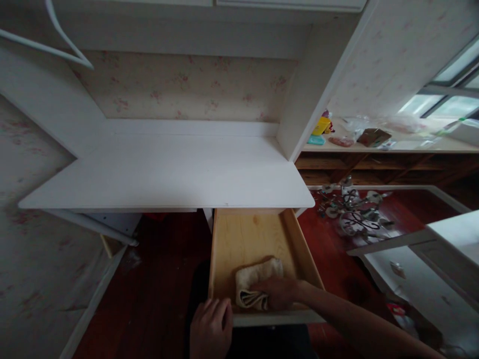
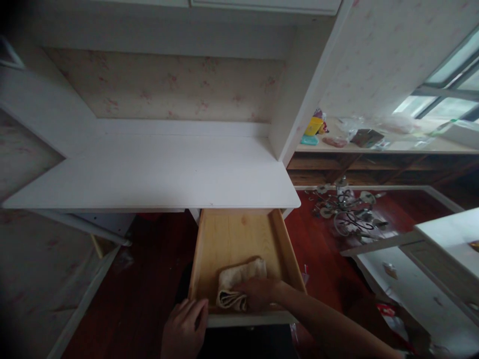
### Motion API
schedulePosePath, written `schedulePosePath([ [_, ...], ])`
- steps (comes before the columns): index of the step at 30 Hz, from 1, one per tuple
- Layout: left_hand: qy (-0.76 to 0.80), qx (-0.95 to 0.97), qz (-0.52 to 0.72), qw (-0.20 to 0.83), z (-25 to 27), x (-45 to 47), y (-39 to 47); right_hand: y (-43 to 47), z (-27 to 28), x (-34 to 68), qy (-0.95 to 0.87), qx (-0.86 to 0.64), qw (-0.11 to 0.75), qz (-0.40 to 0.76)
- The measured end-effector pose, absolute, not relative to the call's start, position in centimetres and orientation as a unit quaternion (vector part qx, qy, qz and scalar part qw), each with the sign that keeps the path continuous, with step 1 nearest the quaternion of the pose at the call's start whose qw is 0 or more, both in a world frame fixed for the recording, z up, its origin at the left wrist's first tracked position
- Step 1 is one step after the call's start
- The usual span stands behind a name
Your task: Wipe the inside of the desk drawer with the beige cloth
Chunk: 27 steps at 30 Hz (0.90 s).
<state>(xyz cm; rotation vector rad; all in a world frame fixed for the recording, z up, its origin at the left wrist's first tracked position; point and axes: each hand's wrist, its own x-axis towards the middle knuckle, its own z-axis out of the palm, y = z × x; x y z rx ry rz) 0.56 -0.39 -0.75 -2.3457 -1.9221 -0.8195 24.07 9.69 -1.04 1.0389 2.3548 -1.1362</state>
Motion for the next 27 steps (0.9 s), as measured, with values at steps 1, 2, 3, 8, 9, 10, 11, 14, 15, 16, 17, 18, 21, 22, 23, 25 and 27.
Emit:
schedulePosePath([
  [1, -0.612, -0.745, -0.268, 0.005, -0.9, 0.5, -0.4, 9.8, -1.5, 22.2, 0.835, 0.327, 0.165, -0.411],
  [2, -0.611, -0.743, -0.273, 0.007, -1.1, 0.4, -0.5, 9.8, -2.1, 20.4, 0.846, 0.293, 0.163, -0.414],
  [3, -0.611, -0.742, -0.277, 0.009, -1.3, 0.4, -0.6, 9.8, -2.8, 18.7, 0.861, 0.272, 0.154, -0.401],
  [8, -0.622, -0.739, -0.259, 0.014, -2.7, -0.1, -0.9, 10.3, -7.3, 13.8, 0.937, 0.243, 0.082, -0.236],
  [9, -0.622, -0.738, -0.259, 0.014, -3.0, -0.2, -0.9, 10.7, -7.9, 13.7, 0.939, 0.252, 0.075, -0.220],
  [10, -0.621, -0.739, -0.261, 0.016, -3.2, -0.2, -1.0, 11.4, -8.4, 13.9, 0.938, 0.270, 0.066, -0.206],
  [11, -0.619, -0.739, -0.265, 0.022, -3.3, -0.2, -1.1, 12.2, -8.6, 14.1, 0.933, 0.300, 0.053, -0.190],
  [14, -0.612, -0.746, -0.263, 0.034, -3.4, -0.2, -1.2, 15.3, -8.5, 14.2, 0.897, 0.415, 0.046, -0.148],
  [15, -0.612, -0.747, -0.258, 0.029, -3.2, -0.2, -1.3, 16.4, -8.2, 13.9, 0.883, 0.443, 0.058, -0.146],
  [16, -0.613, -0.747, -0.255, 0.022, -3.1, -0.2, -1.3, 17.5, -7.9, 13.6, 0.871, 0.462, 0.073, -0.150],
  [17, -0.616, -0.746, -0.253, 0.014, -3.0, -0.2, -1.3, 18.5, -7.6, 13.1, 0.860, 0.477, 0.087, -0.156],
  [18, -0.619, -0.743, -0.253, 0.010, -2.9, -0.2, -1.3, 19.4, -7.2, 12.7, 0.850, 0.492, 0.099, -0.160],
  [21, -0.617, -0.740, -0.267, 0.011, -2.9, -0.1, -1.2, 21.3, -6.5, 12.4, 0.831, 0.518, 0.120, -0.162],
  [22, -0.617, -0.738, -0.274, 0.013, -2.9, -0.1, -1.2, 21.6, -6.4, 12.8, 0.831, 0.518, 0.127, -0.159],
  [23, -0.618, -0.734, -0.281, 0.015, -3.0, 0.0, -1.1, 21.9, -6.3, 13.5, 0.834, 0.513, 0.132, -0.155],
  [25, -0.626, -0.724, -0.291, 0.017, -2.9, 0.2, -0.9, 22.1, -6.4, 15.7, 0.843, 0.499, 0.145, -0.141],
  [27, -0.629, -0.718, -0.298, 0.016, -2.6, 0.4, -0.8, 22.1, -6.5, 18.8, 0.843, 0.499, 0.160, -0.121],
])
